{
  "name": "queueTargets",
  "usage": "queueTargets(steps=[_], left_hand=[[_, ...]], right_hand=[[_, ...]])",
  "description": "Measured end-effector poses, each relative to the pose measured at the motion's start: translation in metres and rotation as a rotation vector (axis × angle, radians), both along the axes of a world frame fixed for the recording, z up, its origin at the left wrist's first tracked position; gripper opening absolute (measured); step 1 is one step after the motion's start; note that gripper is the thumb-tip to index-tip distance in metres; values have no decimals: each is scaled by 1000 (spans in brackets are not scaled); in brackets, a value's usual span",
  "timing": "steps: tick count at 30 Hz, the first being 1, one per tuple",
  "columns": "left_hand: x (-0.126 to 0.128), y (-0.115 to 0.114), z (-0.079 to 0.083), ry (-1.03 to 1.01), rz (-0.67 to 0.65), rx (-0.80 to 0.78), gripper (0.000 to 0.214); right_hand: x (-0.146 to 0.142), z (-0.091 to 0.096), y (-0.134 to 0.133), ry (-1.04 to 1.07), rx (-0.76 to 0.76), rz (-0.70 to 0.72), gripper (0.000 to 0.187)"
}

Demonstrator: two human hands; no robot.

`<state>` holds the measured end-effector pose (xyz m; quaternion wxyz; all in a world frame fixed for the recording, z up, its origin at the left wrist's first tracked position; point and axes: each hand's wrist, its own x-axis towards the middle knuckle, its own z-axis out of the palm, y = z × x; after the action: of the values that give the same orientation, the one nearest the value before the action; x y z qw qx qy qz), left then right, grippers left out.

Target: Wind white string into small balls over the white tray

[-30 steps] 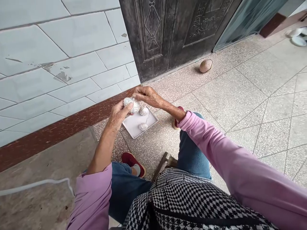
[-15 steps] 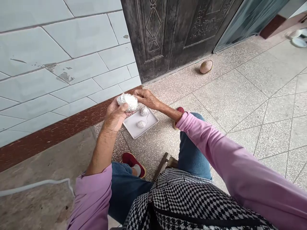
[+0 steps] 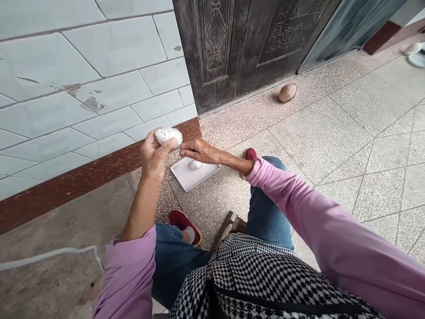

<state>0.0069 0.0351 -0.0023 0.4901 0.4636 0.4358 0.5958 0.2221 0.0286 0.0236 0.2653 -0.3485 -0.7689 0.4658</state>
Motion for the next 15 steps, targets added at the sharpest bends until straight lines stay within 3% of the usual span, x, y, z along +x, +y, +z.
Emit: queueTargets(steps=[7,11,15], left_hand=[[-7,1,-1,181,-59,-7,61],[-5,-8,9,262,-254,-109,62],[-2,-14,15,174,-448,-149,61]], right_hand=[[15,7,8,145,-70,-53,47],[25,-2,29,282,-39,-95,60],[28,-15,46,369,-21,-88,71]])
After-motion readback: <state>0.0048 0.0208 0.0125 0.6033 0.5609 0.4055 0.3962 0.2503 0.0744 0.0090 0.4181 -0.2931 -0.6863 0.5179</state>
